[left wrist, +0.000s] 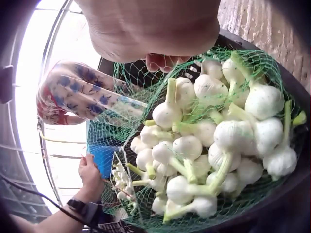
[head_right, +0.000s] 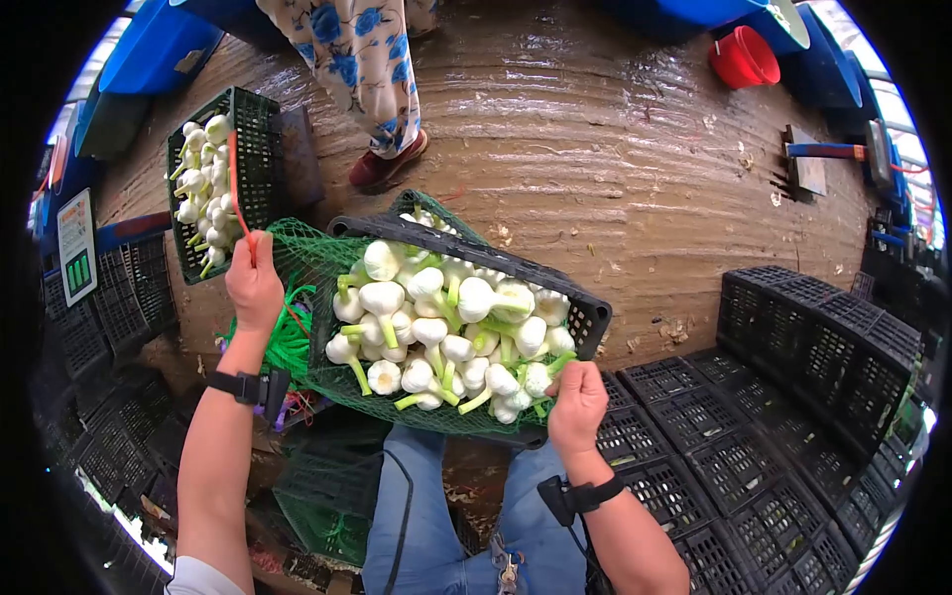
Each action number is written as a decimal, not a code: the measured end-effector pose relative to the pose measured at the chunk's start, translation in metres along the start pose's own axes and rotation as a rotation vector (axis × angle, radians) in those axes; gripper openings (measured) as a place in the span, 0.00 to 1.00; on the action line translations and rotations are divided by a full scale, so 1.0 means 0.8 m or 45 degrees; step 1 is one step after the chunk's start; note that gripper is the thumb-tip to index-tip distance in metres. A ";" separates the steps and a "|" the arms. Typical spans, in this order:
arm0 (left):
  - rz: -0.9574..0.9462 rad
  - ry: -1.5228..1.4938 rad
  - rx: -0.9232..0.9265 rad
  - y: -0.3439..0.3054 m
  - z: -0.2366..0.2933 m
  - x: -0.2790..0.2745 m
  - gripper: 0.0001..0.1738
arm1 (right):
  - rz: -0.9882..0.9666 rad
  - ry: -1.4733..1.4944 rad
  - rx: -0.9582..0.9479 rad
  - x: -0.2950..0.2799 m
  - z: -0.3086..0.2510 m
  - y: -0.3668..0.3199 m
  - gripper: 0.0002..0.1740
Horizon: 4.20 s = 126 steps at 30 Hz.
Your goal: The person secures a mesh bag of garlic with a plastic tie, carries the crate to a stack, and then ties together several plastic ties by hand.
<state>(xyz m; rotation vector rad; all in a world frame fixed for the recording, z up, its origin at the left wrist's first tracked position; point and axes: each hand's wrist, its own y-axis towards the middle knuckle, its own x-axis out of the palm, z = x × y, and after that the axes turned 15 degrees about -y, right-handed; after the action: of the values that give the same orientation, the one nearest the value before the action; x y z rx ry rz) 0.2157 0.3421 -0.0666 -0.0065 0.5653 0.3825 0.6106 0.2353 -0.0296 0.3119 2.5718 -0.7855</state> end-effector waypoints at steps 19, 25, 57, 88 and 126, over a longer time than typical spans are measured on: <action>0.011 -0.819 -1.181 -0.218 -0.062 -0.161 0.20 | -0.257 -0.093 0.224 -0.033 0.066 -0.088 0.67; -0.405 -0.839 -0.973 -0.244 -0.031 -0.101 0.67 | -0.359 -0.950 -0.274 -0.035 0.078 -0.083 0.72; -0.819 0.209 -0.278 -0.224 0.107 -0.126 0.09 | 0.007 -1.084 -0.021 -0.087 0.115 -0.084 0.16; -0.412 -0.192 -0.846 -0.165 -0.086 -0.198 0.21 | 0.705 -0.662 -0.052 -0.034 0.182 -0.153 0.41; -1.815 0.713 0.346 -0.130 0.078 -0.009 0.59 | 0.145 -0.152 -0.271 0.039 0.095 -0.089 0.07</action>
<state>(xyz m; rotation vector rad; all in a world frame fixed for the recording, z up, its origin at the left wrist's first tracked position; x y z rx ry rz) 0.2794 0.2501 -0.0202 -0.2480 1.0085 -1.1197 0.5849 0.1360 -0.0668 0.3310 2.4730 -0.4697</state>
